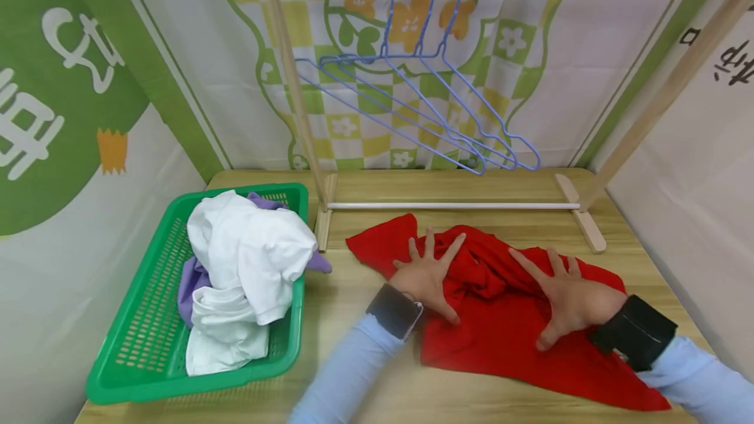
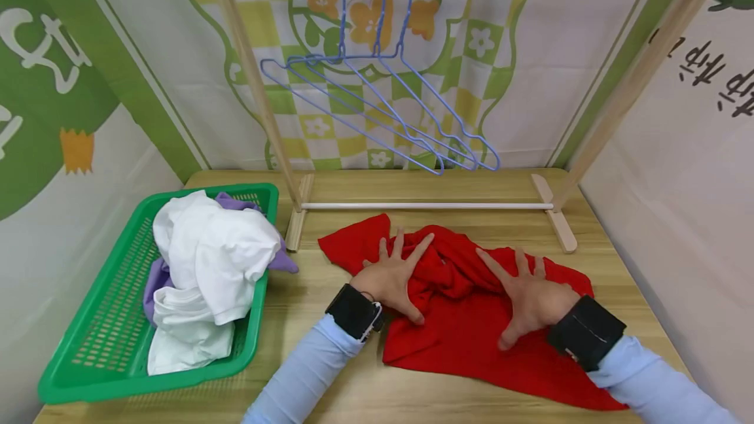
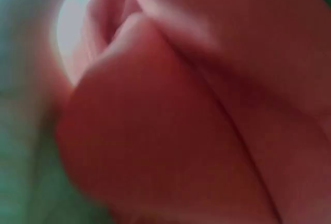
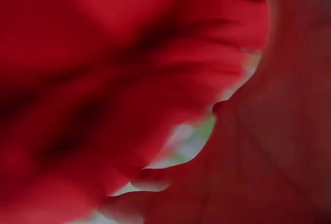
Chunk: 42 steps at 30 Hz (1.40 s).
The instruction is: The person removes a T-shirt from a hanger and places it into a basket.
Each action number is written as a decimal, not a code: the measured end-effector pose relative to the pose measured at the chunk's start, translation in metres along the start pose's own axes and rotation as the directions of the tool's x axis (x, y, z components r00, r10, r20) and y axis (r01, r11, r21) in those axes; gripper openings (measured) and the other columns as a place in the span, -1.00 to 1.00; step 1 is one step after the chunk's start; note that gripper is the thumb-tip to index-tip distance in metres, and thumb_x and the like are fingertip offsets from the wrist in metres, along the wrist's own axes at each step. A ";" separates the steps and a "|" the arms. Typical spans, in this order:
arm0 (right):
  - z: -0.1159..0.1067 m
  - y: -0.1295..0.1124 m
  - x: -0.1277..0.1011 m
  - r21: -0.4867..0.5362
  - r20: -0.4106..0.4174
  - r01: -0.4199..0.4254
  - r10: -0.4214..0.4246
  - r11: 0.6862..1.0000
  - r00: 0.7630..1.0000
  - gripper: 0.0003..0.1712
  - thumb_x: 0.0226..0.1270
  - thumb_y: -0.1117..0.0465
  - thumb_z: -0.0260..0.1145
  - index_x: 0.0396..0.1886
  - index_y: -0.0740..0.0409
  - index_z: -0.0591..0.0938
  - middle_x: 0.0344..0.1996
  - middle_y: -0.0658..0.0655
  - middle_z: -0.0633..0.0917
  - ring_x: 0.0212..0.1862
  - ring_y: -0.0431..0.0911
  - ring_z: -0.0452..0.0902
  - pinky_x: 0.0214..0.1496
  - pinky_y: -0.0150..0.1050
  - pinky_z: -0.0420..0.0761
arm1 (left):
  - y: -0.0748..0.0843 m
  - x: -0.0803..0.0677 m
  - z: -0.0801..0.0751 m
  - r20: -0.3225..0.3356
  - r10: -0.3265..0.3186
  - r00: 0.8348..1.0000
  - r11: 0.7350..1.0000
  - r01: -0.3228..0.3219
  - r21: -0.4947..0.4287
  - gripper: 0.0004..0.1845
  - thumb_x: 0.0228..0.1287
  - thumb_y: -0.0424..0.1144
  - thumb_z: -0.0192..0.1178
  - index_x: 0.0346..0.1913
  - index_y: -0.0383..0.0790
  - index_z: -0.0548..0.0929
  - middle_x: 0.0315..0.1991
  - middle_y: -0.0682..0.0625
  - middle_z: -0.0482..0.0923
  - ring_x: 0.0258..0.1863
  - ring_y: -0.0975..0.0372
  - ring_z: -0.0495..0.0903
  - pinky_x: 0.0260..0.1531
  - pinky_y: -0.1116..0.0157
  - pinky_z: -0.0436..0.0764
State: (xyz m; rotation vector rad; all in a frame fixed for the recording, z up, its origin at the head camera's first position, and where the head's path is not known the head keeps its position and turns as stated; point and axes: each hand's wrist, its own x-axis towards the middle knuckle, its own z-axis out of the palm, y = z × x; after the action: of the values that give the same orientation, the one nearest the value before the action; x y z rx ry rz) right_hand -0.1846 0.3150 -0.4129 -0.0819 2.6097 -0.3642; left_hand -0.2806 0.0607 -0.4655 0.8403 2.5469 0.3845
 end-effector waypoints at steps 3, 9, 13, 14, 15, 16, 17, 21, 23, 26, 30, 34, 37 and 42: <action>0.024 0.020 0.009 0.010 0.016 -0.015 0.015 1.000 1.000 0.70 -0.27 -0.04 0.81 0.73 -0.08 -0.18 0.51 0.68 -0.08 0.34 0.77 0.07 -0.08 0.37 0.66 | 0.011 0.002 0.008 0.014 -0.028 1.000 0.992 0.026 0.127 0.50 -0.10 0.18 0.66 0.69 0.45 -0.31 0.75 -0.17 -0.23 0.69 -0.31 -0.09 0.30 -0.48 0.40; 0.049 0.012 0.022 -0.003 -0.226 0.132 -0.129 0.991 0.966 0.32 -0.15 0.18 0.73 0.62 0.10 0.19 0.25 0.56 0.30 0.00 0.39 0.43 -0.23 0.07 0.59 | 0.025 0.005 0.023 -0.118 0.073 0.990 0.937 -0.028 0.347 0.13 -0.04 0.09 0.63 0.60 0.30 0.21 0.46 0.00 0.37 0.43 -0.01 0.34 0.10 -0.12 0.68; 0.052 -0.010 0.038 -0.066 -0.410 0.226 -0.233 0.972 0.882 -0.06 -0.07 0.30 0.66 0.38 0.31 0.49 -0.02 0.42 0.51 -0.20 0.10 0.53 -0.23 -0.06 0.66 | 0.025 0.004 0.027 -0.250 0.119 0.961 0.914 -0.008 0.406 -0.10 -0.01 0.02 0.63 0.45 0.20 0.46 0.28 0.02 0.56 0.23 0.04 0.52 -0.13 0.06 0.75; 0.048 -0.017 0.041 -0.084 -0.446 0.249 -0.260 0.965 0.857 -0.15 -0.04 0.31 0.64 0.32 0.33 0.54 -0.04 0.39 0.54 -0.21 0.06 0.55 -0.22 -0.08 0.68 | 0.024 0.002 0.023 -0.270 0.114 0.956 0.917 0.003 0.399 -0.13 -0.01 0.03 0.63 0.44 0.19 0.50 0.26 0.02 0.59 0.21 0.03 0.55 -0.14 0.06 0.75; 0.044 -0.025 0.043 -0.093 -0.475 0.271 -0.282 0.958 0.834 -0.23 -0.01 0.33 0.61 0.27 0.34 0.57 -0.07 0.38 0.57 -0.24 0.03 0.56 -0.24 -0.11 0.68 | 0.023 -0.002 0.017 -0.288 0.106 0.952 0.925 0.012 0.381 -0.15 0.00 0.02 0.63 0.42 0.18 0.53 0.25 0.02 0.62 0.19 0.03 0.58 -0.14 0.06 0.75; 0.038 -0.034 0.045 -0.090 -0.501 0.291 -0.296 0.952 0.814 -0.29 0.02 0.34 0.58 0.24 0.34 0.60 -0.08 0.36 0.59 -0.26 0.01 0.57 -0.25 -0.13 0.68 | 0.021 -0.006 0.009 -0.308 0.096 0.947 0.932 0.023 0.361 -0.17 0.00 0.02 0.63 0.41 0.17 0.56 0.25 0.02 0.63 0.17 0.03 0.60 -0.15 0.05 0.75; 0.031 -0.044 0.046 -0.083 -0.529 0.314 -0.309 0.946 0.791 -0.36 0.04 0.35 0.54 0.20 0.34 0.62 -0.08 0.35 0.60 -0.26 0.00 0.57 -0.27 -0.15 0.67 | 0.018 -0.011 -0.001 -0.334 0.089 0.938 0.941 0.031 0.336 -0.20 0.01 0.00 0.62 0.40 0.16 0.58 0.25 0.02 0.65 0.15 0.02 0.62 -0.16 0.04 0.75; 0.000 -0.090 0.047 -0.046 -0.649 0.427 -0.352 0.903 0.675 -0.54 0.10 0.37 0.39 0.08 0.29 0.69 -0.12 0.27 0.63 -0.23 0.00 0.56 -0.32 -0.21 0.61 | 0.004 -0.049 -0.052 -0.478 0.076 0.875 0.967 0.053 0.251 -0.33 0.00 -0.11 0.56 0.28 0.10 0.67 0.23 0.03 0.66 0.06 0.01 0.65 -0.26 0.02 0.74; -0.016 -0.118 0.048 -0.027 -0.715 0.498 -0.364 0.867 0.596 -0.57 0.09 0.37 0.34 0.03 0.25 0.72 -0.11 0.23 0.63 -0.18 0.01 0.55 -0.30 -0.19 0.59 | -0.004 -0.074 -0.081 -0.571 0.086 0.817 0.968 0.067 0.242 -0.39 -0.04 -0.17 0.52 0.20 0.07 0.71 0.19 0.01 0.67 0.02 -0.01 0.64 -0.32 0.00 0.73; -0.043 -0.165 0.050 -0.016 -0.799 0.619 -0.382 0.785 0.464 -0.57 0.04 0.36 0.30 -0.02 0.22 0.75 -0.09 0.22 0.63 -0.14 0.03 0.57 -0.25 -0.16 0.59 | -0.017 -0.114 -0.123 -0.698 0.089 0.711 0.964 0.113 0.239 -0.44 -0.10 -0.25 0.49 0.11 0.01 0.73 0.10 -0.03 0.68 0.00 -0.06 0.61 -0.32 -0.05 0.70; -0.078 -0.230 0.060 -0.027 -0.850 0.741 -0.405 0.671 0.336 -0.54 0.00 0.35 0.28 -0.02 0.21 0.76 -0.08 0.23 0.65 -0.09 0.03 0.57 -0.17 -0.13 0.58 | -0.041 -0.162 -0.170 -0.815 0.058 0.576 0.967 0.172 0.190 -0.57 -0.01 -0.28 0.42 0.02 -0.13 0.74 -0.03 -0.14 0.65 -0.05 -0.11 0.56 -0.25 -0.14 0.70; -0.102 -0.283 0.078 0.030 -0.822 0.794 -0.437 0.608 0.366 -0.47 0.09 0.29 0.30 0.15 0.14 0.71 0.01 0.19 0.69 0.02 0.00 0.55 -0.06 -0.14 0.57 | -0.073 -0.196 -0.200 -0.833 -0.032 0.552 0.974 0.203 0.096 -0.52 0.10 -0.27 0.33 0.15 -0.23 0.66 0.08 -0.27 0.59 0.05 -0.22 0.50 -0.06 -0.28 0.63; -0.109 -0.303 0.093 0.115 -0.632 0.805 -0.582 0.582 0.511 -0.16 0.28 0.15 0.41 0.57 0.05 0.39 0.32 0.15 0.59 0.25 -0.05 0.52 0.21 -0.16 0.59 | -0.099 -0.214 -0.209 -0.739 -0.149 0.657 0.974 0.226 0.005 -0.17 0.13 -0.22 0.29 0.53 -0.23 0.35 0.42 -0.42 0.34 0.45 -0.44 0.20 0.31 -0.51 0.23; -0.103 -0.282 0.109 0.199 -0.230 0.696 -0.658 0.690 0.717 0.20 0.47 -0.19 0.37 0.76 -0.16 -0.24 0.74 0.04 0.00 0.75 0.04 -0.15 0.72 0.12 0.09 | -0.121 -0.219 -0.203 -0.611 -0.174 0.772 0.982 0.183 -0.049 0.08 0.28 -0.11 0.30 0.71 -0.16 -0.11 0.70 -0.40 -0.23 0.66 -0.41 -0.46 0.43 -0.58 -0.31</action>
State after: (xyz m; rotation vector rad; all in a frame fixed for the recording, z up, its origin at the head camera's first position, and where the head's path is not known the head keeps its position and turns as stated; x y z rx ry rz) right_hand -0.3326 0.0549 -0.3013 -0.9895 2.5378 -1.0189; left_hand -0.2793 -0.1937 -0.2680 0.5134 3.2009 0.6715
